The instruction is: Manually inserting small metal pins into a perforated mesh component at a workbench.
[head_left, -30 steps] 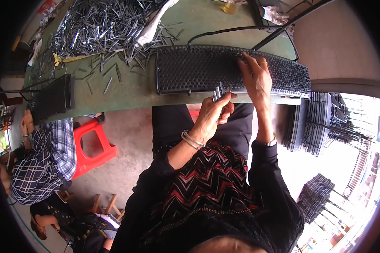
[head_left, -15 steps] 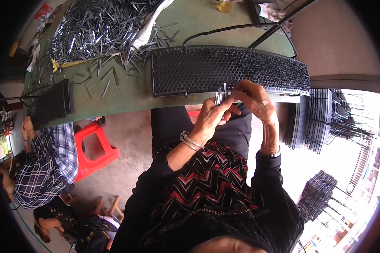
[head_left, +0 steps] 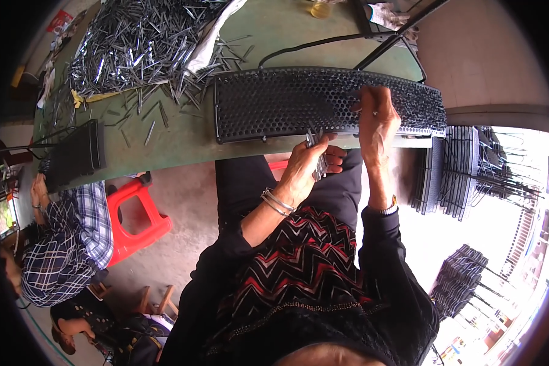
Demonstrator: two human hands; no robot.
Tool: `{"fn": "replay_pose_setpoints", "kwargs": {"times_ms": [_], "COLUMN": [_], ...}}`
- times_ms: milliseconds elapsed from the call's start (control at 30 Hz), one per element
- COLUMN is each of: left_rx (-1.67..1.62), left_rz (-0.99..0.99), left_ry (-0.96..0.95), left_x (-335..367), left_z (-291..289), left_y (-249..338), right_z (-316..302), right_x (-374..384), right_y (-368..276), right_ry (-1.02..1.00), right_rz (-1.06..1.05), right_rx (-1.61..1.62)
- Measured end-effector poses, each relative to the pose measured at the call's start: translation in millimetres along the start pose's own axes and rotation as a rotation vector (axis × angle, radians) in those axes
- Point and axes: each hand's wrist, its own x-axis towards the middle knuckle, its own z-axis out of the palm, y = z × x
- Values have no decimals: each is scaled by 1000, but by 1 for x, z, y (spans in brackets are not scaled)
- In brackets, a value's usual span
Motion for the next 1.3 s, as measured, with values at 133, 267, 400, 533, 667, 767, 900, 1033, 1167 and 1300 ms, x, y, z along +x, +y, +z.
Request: {"fn": "replay_pose_setpoints", "kwargs": {"times_ms": [133,267,400,533,667,767,900,1033,1167,1300], "left_rx": [1,-6,-12,-48,-43,-27,34,6,-31,-76], "left_rz": [18,-12,-72,-58,-40,-51,-47,-43,-18,-34], "left_ry": [-9,26,48,-41,-37,-65,-45,-53,-66,-68], "left_x": [2,-4,-10,-7,-10,-13,-16,-14,-13,-15], "left_z": [-9,-6,-1,-6,-7,-4,1,-1,-1,-1], "left_y": [-6,1,7,3,4,5,4,0,-4,-5], "right_z": [12,13,14,12,9,4,4,6,6,4], "right_x": [2,0,2,5,10,13,24,23,27,20], "right_y": [20,20,20,9,10,6,15,11,17,11], "right_ry": [-11,-18,-26,15,-86,-147,-156,-226,-202,-201], "right_rz": [-110,-149,-125,-222,-258,-235,-214,-243,-261,-272], "right_rx": [-101,-226,-192,-347,-338,-353,-421,-452,-413,-414]}}
